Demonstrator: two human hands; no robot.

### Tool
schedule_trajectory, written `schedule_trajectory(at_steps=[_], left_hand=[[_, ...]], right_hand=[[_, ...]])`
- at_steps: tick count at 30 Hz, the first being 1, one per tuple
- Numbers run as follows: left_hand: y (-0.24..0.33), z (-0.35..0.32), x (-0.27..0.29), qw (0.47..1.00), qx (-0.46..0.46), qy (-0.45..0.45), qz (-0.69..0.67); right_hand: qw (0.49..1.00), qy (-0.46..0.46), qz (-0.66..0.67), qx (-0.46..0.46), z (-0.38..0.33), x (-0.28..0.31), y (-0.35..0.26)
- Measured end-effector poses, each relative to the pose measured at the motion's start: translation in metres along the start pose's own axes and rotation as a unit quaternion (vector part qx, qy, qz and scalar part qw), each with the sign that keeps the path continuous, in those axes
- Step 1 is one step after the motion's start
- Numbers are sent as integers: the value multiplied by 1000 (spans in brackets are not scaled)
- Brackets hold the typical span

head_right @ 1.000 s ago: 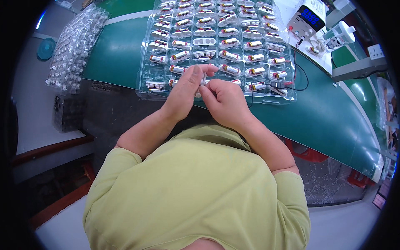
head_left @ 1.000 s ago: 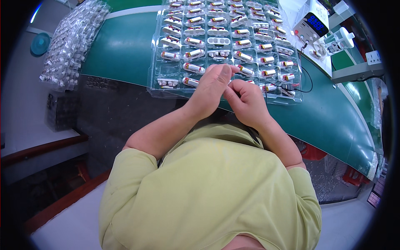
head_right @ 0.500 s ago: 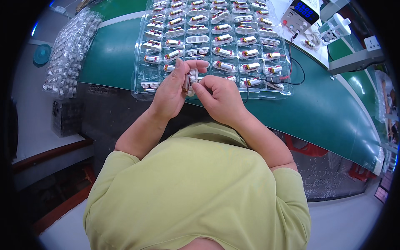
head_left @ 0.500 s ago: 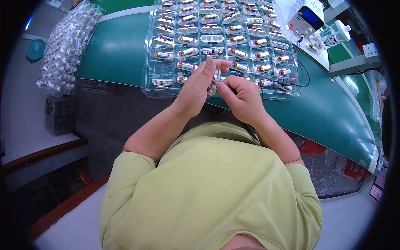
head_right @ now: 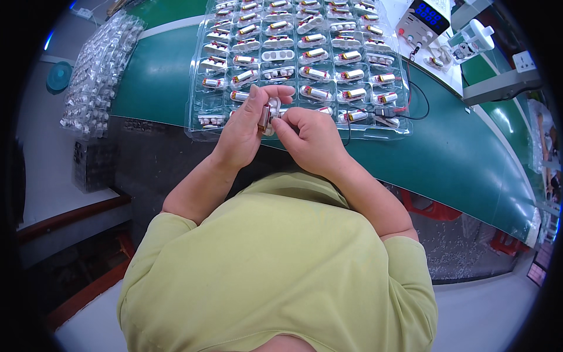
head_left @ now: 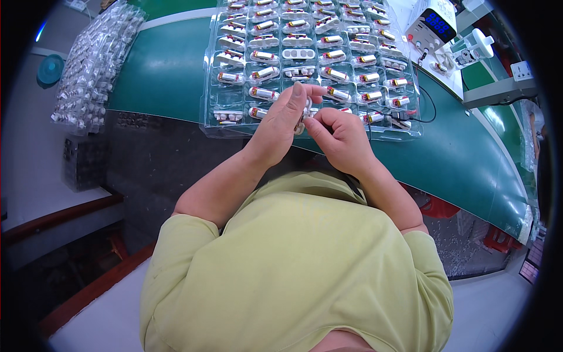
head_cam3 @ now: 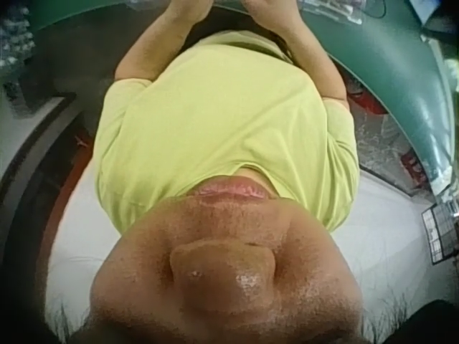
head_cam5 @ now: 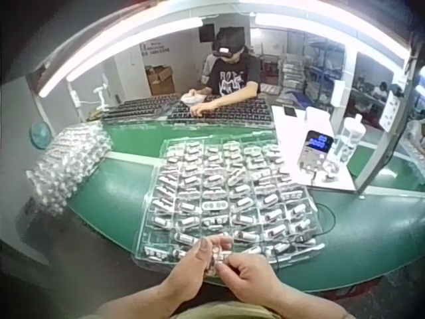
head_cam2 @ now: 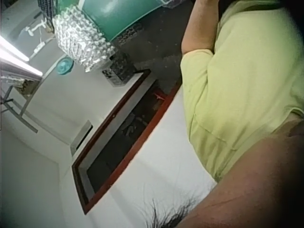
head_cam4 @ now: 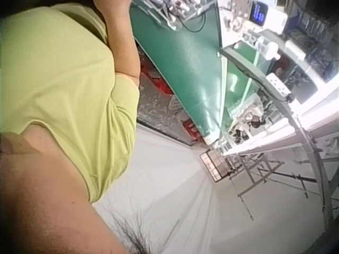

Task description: The person tests small electronic components from a plastic tray using testing probes connected to a power supply.

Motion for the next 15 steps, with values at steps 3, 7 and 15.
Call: schedule_trajectory(at_steps=[3, 7, 15], left_hand=[[3, -1, -2, 1000, 20, 4, -5], [3, -1, -2, 1000, -4, -2, -2], [1, -1, -1, 1000, 10, 5, 4]], right_hand=[[999, 14, 30, 5, -1, 0, 2], [999, 25, 41, -3, -2, 1, 0], [1000, 20, 6, 16, 0, 1, -3]])
Point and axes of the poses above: each hand's wrist, its own z-axis towards the middle knuckle, its own x-axis out of the back of the hand, y = z × x, the point moved 1 cm from there along z, towards the middle knuckle, and after that the axes turned 3 degrees about -z, right-handed, at the moved point
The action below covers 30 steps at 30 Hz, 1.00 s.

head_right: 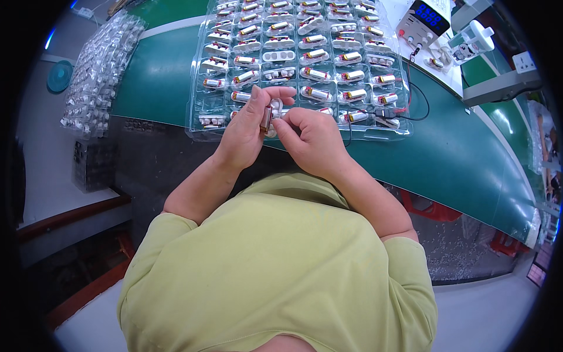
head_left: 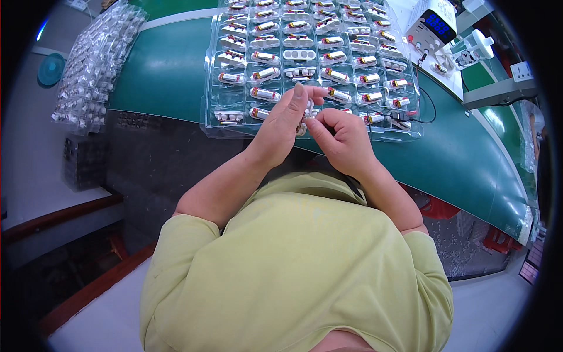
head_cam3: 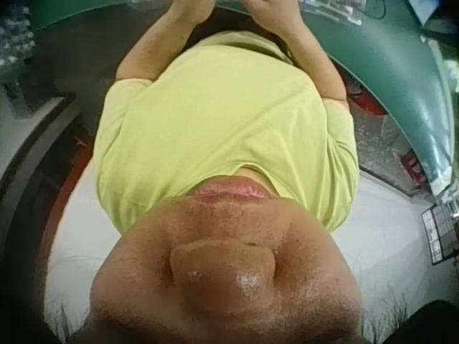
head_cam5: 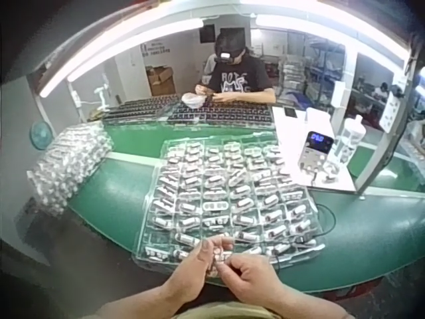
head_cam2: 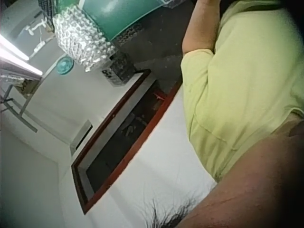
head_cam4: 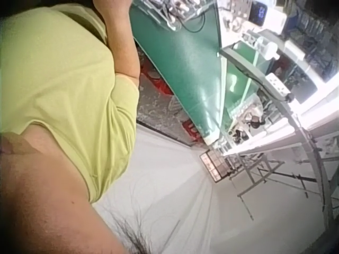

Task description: The person tests small electronic components from a plastic tray using testing probes connected to a power supply.

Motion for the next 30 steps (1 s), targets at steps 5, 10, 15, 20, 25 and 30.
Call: schedule_trajectory(at_steps=[5, 10, 15, 20, 25, 30], left_hand=[[-7, 1, -7, 934, -192, 15, 301], [9, 4, 9, 981, -52, -35, 185], [33, 33, 119, 720, -231, 147, 637], [46, 29, 142, 690, -141, 146, 695], [33, 22, 139, 886, -179, 215, 371], [24, 11, 99, 970, -47, 146, -189]], right_hand=[[1000, -29, -1, 3, 3, 0, -1], [996, -62, -11, -64, 0, 9, 6], [989, 99, -79, 71, -1, 20, 6], [939, 195, -190, 210, 4, 29, 0], [928, 211, -197, 236, 3, 29, 2], [951, 179, -172, 187, 3, 33, 2]])
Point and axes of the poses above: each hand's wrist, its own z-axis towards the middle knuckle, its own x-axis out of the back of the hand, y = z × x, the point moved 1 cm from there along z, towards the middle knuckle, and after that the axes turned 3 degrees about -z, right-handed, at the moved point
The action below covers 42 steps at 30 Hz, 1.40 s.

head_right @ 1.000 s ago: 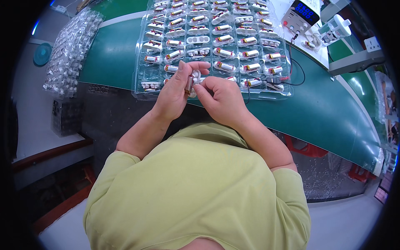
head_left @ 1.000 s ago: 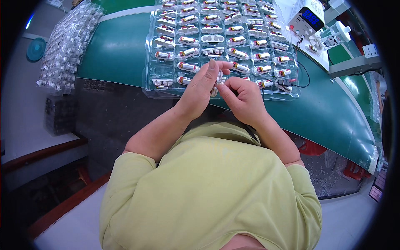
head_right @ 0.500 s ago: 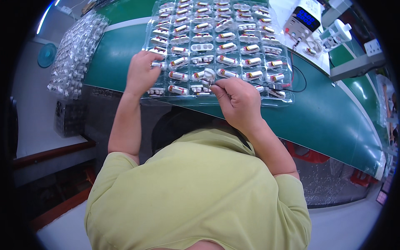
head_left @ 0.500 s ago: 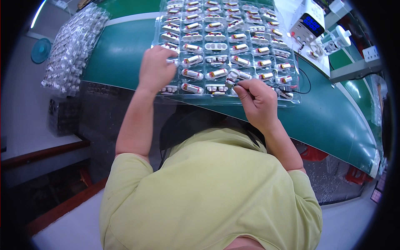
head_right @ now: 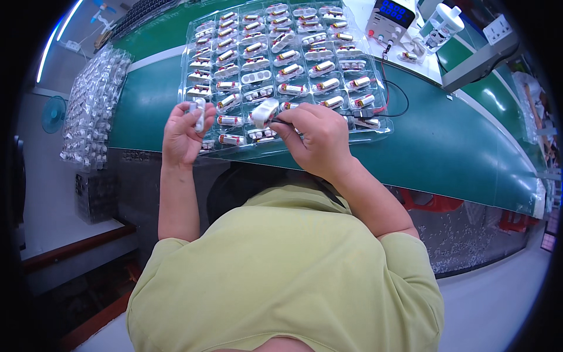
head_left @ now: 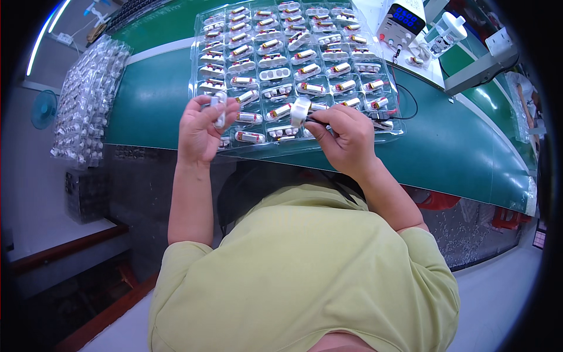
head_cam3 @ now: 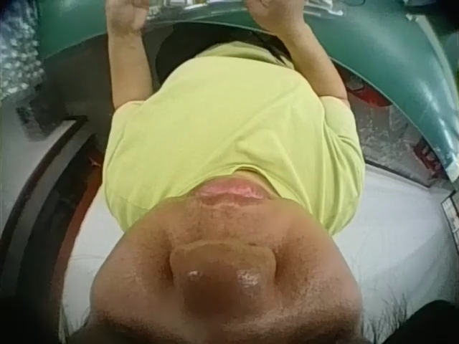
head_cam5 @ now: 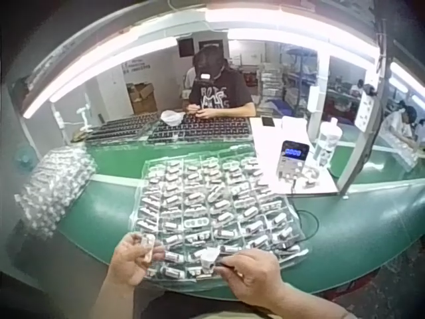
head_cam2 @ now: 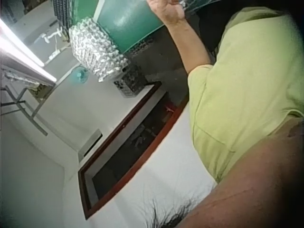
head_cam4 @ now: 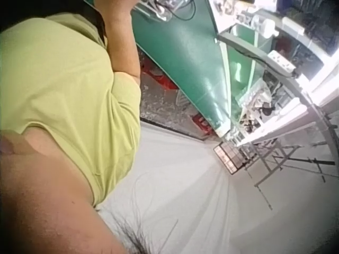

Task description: The person tests small electronic components from a plastic tray using testing probes connected to a power supply.

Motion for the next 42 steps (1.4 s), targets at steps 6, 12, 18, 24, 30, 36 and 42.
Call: schedule_trajectory(at_steps=[6, 12, 18, 24, 30, 36, 42], left_hand=[[-19, -14, -39, 977, 144, -158, 8], [-35, -28, -81, 925, -64, -219, 305], [-38, -29, -79, 876, -96, -234, 411], [-19, -8, -43, 900, -98, -83, 417], [27, 9, 33, 861, -162, 69, 478], [37, -9, 17, 623, -79, -30, 777], [30, -5, 16, 812, -108, -49, 572]], right_hand=[[995, -45, 51, -78, 3, 1, 1], [990, -82, 81, -87, 1, -8, -3], [943, -231, 126, -203, 2, -4, -3], [941, -125, 229, -217, 1, 3, 8], [883, 100, 379, -260, 24, 76, 53], [881, 121, 443, -116, 61, 82, 29], [943, -91, 281, -156, 51, 26, -22]])
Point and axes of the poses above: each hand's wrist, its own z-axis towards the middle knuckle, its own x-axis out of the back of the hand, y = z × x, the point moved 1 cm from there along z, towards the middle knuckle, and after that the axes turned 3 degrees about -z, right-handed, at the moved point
